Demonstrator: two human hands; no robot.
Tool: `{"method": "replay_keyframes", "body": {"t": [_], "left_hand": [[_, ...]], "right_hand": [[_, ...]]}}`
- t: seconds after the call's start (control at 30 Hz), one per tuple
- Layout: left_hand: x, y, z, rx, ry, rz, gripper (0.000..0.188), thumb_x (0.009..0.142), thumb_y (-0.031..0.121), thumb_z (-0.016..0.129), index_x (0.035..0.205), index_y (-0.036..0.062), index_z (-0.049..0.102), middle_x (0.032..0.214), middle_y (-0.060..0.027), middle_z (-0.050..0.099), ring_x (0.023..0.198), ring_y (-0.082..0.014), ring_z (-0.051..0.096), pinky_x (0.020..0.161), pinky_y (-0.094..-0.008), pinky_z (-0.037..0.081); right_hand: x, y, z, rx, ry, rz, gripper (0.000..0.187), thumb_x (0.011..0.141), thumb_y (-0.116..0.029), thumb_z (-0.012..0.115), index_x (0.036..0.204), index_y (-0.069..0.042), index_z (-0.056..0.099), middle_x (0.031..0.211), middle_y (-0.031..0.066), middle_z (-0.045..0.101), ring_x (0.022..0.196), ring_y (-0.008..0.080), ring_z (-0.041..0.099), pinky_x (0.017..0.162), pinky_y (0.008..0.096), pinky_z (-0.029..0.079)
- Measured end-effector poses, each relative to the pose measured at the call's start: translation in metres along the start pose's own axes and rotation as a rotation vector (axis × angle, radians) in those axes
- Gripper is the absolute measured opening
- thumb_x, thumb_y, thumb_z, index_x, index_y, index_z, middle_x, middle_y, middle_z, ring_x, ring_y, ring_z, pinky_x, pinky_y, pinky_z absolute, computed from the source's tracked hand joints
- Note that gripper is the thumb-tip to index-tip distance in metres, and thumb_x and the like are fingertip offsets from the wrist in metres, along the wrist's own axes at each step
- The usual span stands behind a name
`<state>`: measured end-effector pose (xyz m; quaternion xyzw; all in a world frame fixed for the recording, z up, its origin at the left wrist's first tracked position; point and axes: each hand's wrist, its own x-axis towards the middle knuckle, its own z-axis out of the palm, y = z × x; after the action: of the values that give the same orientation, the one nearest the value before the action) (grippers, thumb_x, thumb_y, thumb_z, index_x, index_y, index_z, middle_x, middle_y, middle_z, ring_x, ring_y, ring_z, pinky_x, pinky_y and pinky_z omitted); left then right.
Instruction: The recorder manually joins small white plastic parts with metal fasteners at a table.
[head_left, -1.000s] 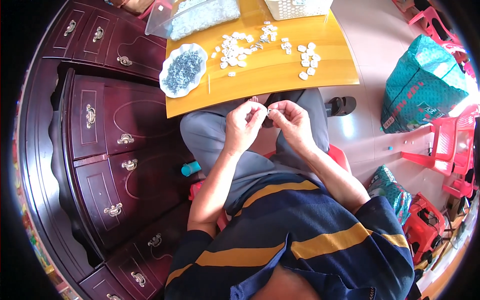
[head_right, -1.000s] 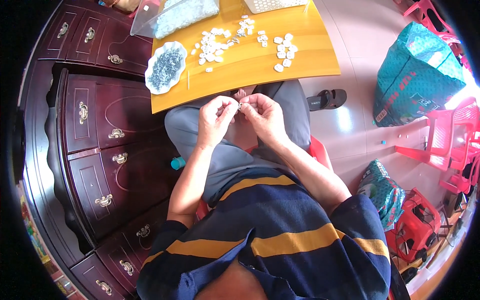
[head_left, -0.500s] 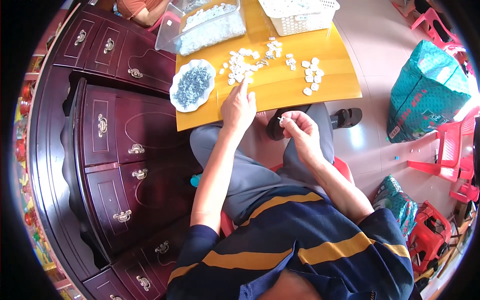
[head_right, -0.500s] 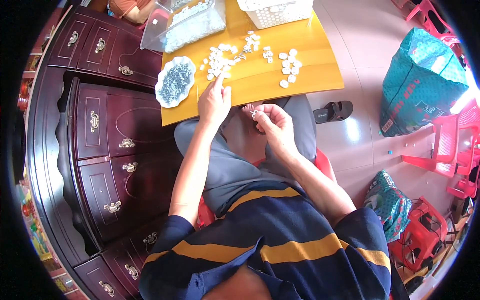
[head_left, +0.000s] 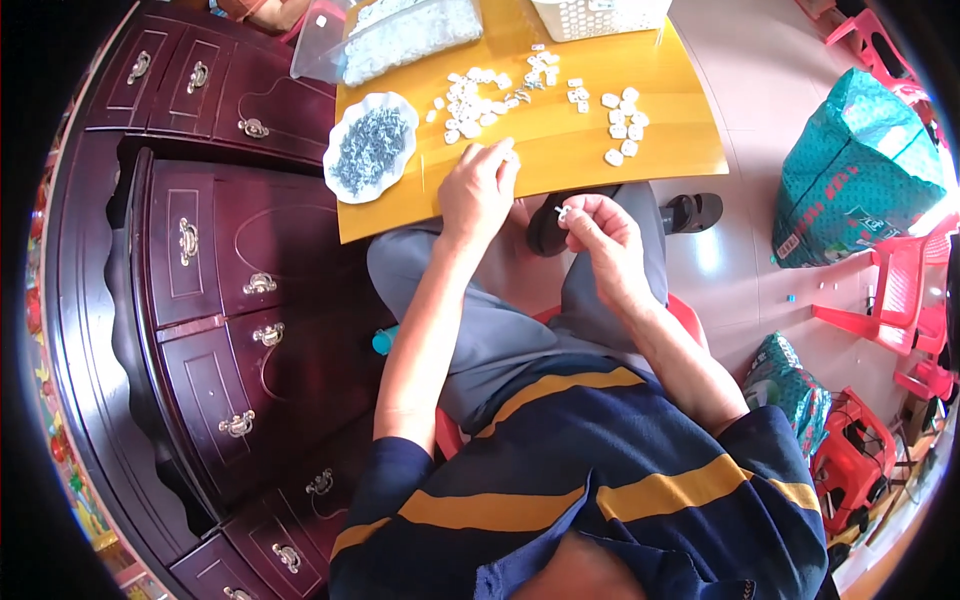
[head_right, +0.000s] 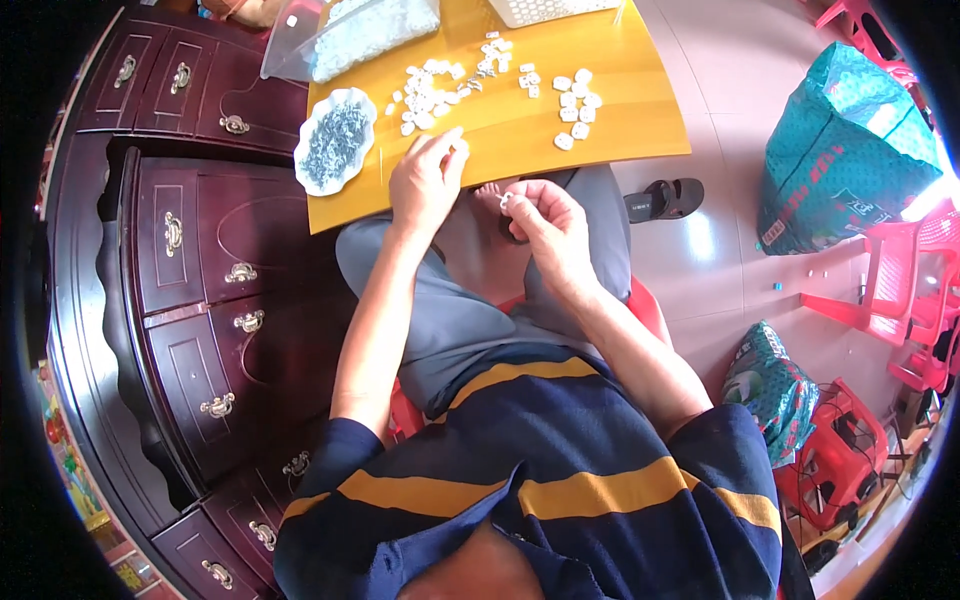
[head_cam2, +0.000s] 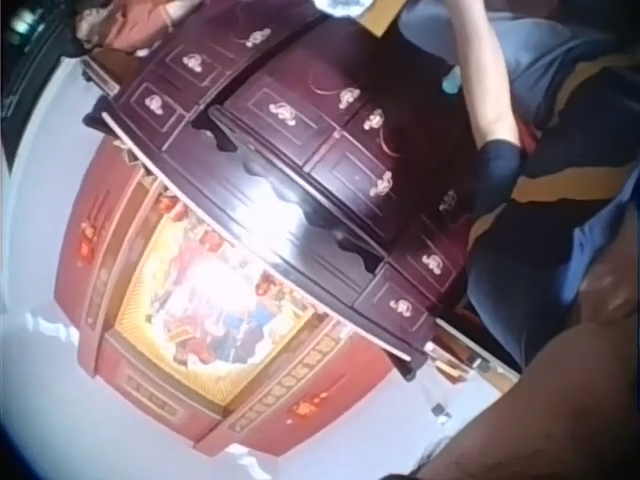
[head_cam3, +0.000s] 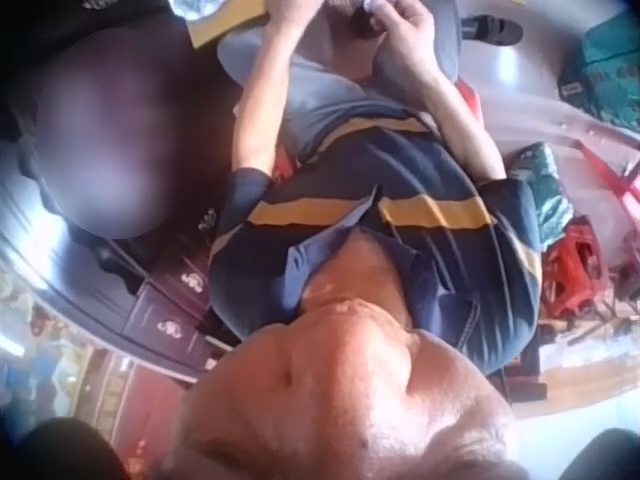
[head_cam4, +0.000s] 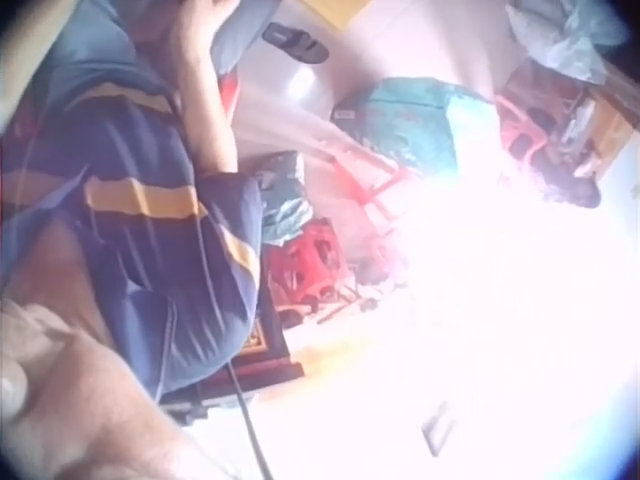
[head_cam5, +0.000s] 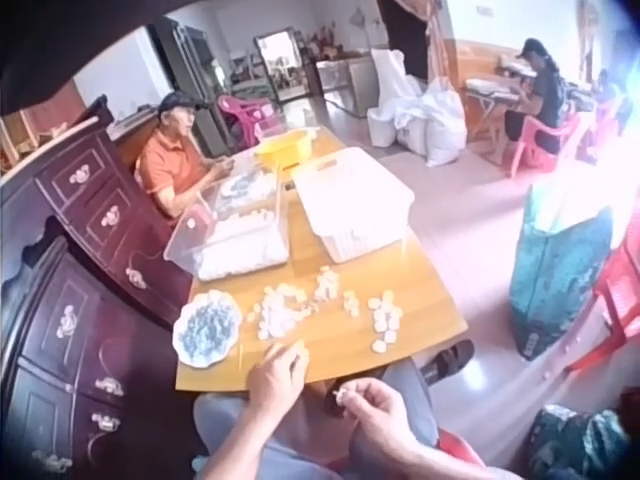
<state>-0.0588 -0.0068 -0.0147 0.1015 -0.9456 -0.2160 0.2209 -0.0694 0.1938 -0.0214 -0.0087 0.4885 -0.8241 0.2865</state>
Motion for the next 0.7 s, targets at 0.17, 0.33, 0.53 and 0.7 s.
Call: {"method": "replay_keyframes", "body": {"t": [0.17,0.33,0.53,0.7], "left_hand": [[0.000,-0.005,0.002,0.014,0.011,0.072,0.010,0.091,0.019,0.066,0.096,0.0106,0.070,0.088,-0.0109,0.066,0.078,-0.0346,0.067,0.066,-0.0438,0.054],[-0.009,-0.006,0.002,0.052,0.016,0.079,0.010,0.092,0.017,0.066,0.093,0.0073,0.066,0.086,-0.0115,0.066,0.078,-0.0338,0.067,0.068,-0.0423,0.054],[-0.035,-0.001,-0.018,-0.430,-0.030,-0.122,0.008,0.096,0.009,0.060,0.096,0.0020,0.062,0.076,-0.0104,0.065,0.064,-0.0239,0.064,0.060,-0.0347,0.051],[-0.055,0.002,-0.055,-0.816,-0.109,-0.502,0.014,0.101,0.011,0.058,0.108,0.0001,0.065,0.083,-0.0030,0.063,0.061,-0.0051,0.054,0.055,-0.0205,0.045]], "right_hand": [[0.001,-0.001,-0.002,-0.008,0.016,-0.009,0.010,0.097,-0.011,0.065,0.103,-0.005,0.068,0.088,0.0002,0.068,0.072,0.0058,0.056,0.069,0.0206,0.045],[0.002,0.001,-0.005,-0.004,0.007,0.001,0.010,0.097,-0.011,0.064,0.104,-0.005,0.068,0.088,0.0006,0.067,0.071,0.0064,0.056,0.068,0.0208,0.044],[0.002,-0.001,-0.005,0.009,-0.006,0.009,0.009,0.097,-0.012,0.066,0.102,-0.004,0.067,0.089,-0.0002,0.068,0.074,0.0046,0.056,0.070,0.0199,0.046],[0.003,-0.001,-0.007,-0.003,-0.023,0.032,0.010,0.097,-0.012,0.065,0.103,-0.005,0.067,0.090,-0.0002,0.068,0.074,0.0048,0.056,0.071,0.0203,0.046]]}}
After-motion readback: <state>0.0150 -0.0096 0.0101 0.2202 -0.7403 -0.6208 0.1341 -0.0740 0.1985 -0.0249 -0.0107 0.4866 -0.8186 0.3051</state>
